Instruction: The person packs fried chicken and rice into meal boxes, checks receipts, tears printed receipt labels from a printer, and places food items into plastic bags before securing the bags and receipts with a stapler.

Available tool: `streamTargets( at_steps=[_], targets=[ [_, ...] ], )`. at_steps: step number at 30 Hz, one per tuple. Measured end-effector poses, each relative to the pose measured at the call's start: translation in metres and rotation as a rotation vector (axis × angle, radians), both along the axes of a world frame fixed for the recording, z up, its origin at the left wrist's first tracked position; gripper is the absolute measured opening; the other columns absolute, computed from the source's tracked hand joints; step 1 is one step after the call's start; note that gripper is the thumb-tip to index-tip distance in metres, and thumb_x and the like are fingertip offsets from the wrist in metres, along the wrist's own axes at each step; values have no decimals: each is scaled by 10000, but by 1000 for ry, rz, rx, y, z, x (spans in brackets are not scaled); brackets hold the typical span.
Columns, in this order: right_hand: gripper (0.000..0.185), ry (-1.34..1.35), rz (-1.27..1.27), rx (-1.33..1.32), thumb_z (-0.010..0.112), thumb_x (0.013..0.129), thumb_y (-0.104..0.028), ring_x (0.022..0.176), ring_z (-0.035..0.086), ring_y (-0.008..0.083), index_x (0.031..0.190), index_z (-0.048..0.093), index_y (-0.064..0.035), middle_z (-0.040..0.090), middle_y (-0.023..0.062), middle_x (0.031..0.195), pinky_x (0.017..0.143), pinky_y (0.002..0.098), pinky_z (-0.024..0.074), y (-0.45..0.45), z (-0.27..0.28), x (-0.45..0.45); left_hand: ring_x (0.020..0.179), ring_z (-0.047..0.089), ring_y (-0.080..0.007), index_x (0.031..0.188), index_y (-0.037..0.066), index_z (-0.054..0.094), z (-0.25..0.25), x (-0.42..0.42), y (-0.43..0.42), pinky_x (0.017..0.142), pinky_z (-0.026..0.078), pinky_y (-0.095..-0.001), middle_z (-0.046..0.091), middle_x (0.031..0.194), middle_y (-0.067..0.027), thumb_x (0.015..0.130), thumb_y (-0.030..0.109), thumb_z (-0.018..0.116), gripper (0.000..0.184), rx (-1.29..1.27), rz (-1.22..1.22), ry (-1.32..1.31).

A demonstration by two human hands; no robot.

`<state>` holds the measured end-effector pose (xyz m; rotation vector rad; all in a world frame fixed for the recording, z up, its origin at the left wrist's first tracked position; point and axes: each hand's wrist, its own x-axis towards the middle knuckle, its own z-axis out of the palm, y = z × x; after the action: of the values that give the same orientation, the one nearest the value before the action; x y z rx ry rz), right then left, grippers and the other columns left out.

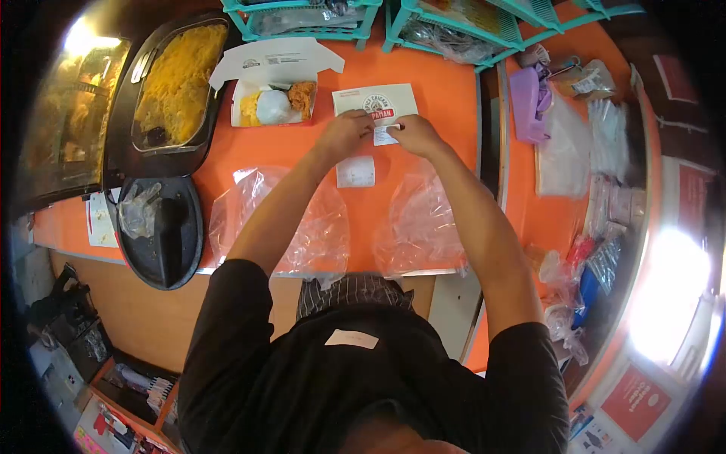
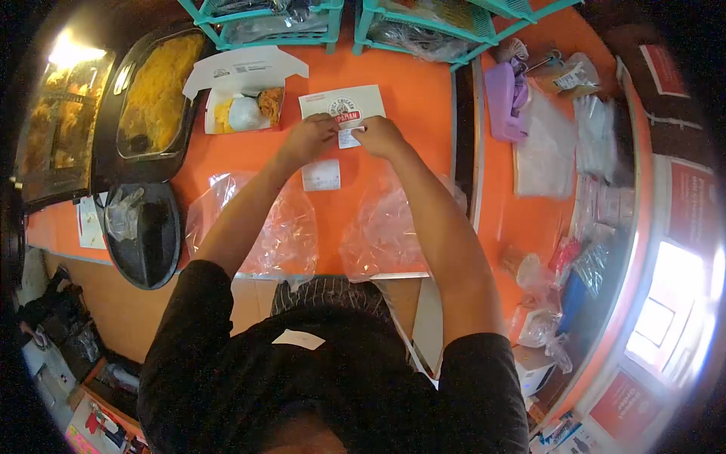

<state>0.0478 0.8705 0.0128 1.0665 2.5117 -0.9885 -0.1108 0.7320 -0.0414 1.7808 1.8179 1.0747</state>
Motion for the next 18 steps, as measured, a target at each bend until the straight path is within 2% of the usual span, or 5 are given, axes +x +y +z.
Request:
streamTargets(
  at_steps=[4, 7, 11, 14, 18],
  targets=[
    [356, -51, -14, 45, 673, 817, -330, 927, 687, 374, 985, 725, -21, 702, 233, 991, 808, 471, 537, 5, -3, -8, 961, 636, -329, 1035, 62, 700, 31, 5, -8, 839, 528, -427, 653, 1003, -117, 793, 58, 697, 243, 35, 12, -71],
    [376, -149, -51, 89, 692, 799, -341, 945, 693, 363, 973, 733, -11, 707, 230, 997, 813, 462, 545, 0, 3, -17, 945, 637, -311, 1060, 77, 723, 5, 1, -4, 849, 527, -420, 648, 1006, -100, 778, 36, 689, 286, 223, -42, 49],
    [433, -215, -53, 163, 727, 775, -389, 947, 698, 358, 965, 734, -1, 711, 224, 1000, 816, 452, 550, 0, 6, -23, 919, 635, -272, 999, 74, 749, 3, 3, -7, 855, 527, -399, 643, 970, -79, 765, 30, 688, 246, 156, -31, 66],
    [506, -261, -43, 122, 696, 817, -508, 783, 697, 328, 903, 733, -11, 712, 198, 835, 725, 426, 549, 7, 16, -27, 915, 630, -256, 983, 76, 757, -5, 3, -6, 856, 525, -385, 637, 946, -70, 763, 43, 693, 232, 165, -23, 39],
    [560, -256, -51, 131, 686, 817, -558, 711, 698, 287, 819, 720, 1, 693, 189, 731, 688, 413, 547, 14, 17, -24, 925, 626, -252, 977, 83, 760, -9, 4, -5, 867, 520, -380, 633, 928, -63, 760, 56, 699, 227, 178, -19, 26]
  ],
)
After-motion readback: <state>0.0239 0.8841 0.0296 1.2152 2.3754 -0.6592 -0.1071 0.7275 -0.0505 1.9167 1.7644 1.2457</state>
